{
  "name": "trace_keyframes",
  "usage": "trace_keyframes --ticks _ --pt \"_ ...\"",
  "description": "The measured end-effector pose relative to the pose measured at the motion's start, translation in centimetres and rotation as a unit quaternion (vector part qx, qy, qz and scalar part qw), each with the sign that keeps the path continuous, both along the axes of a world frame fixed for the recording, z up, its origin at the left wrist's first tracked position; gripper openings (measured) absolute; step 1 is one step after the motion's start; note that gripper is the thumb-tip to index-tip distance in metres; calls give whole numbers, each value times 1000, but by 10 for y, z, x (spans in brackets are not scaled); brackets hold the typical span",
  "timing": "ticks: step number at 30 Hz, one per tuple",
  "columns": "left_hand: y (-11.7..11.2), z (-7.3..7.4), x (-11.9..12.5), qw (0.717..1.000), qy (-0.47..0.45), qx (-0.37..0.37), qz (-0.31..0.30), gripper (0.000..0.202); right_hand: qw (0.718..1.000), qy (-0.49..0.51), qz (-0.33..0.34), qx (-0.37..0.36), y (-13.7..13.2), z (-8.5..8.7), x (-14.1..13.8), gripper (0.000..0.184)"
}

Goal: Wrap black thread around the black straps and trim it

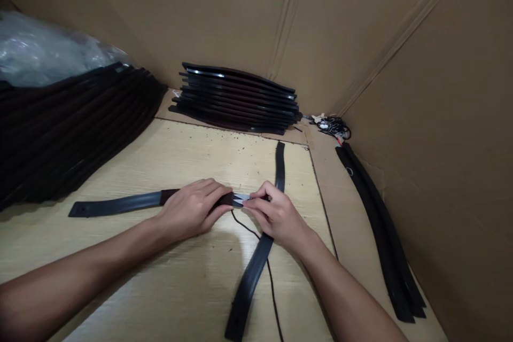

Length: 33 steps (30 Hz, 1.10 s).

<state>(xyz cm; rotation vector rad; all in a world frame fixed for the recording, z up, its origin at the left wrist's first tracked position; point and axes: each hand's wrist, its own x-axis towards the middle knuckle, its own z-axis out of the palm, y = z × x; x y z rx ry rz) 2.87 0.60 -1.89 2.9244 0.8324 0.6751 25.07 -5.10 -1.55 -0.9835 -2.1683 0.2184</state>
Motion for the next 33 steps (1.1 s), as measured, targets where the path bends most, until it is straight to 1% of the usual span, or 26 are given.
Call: trace_keyframes --ticks 8,18,26,33 --pt "0 -1 0 1000 -17 7 -11 27 1000 -6 -2 -7 1 0 -1 15" --pt "-1 -3 0 999 -23 28 -10 27 1000 6 5 -17 4 1 -6 12" --pt "-1 -3 0 1000 -17 9 -16 28 999 1 30 -37 6 0 -2 12" --pt "-1 0 0 1000 -4 -19 -8 27 999 28 7 -31 4 1 -1 15"
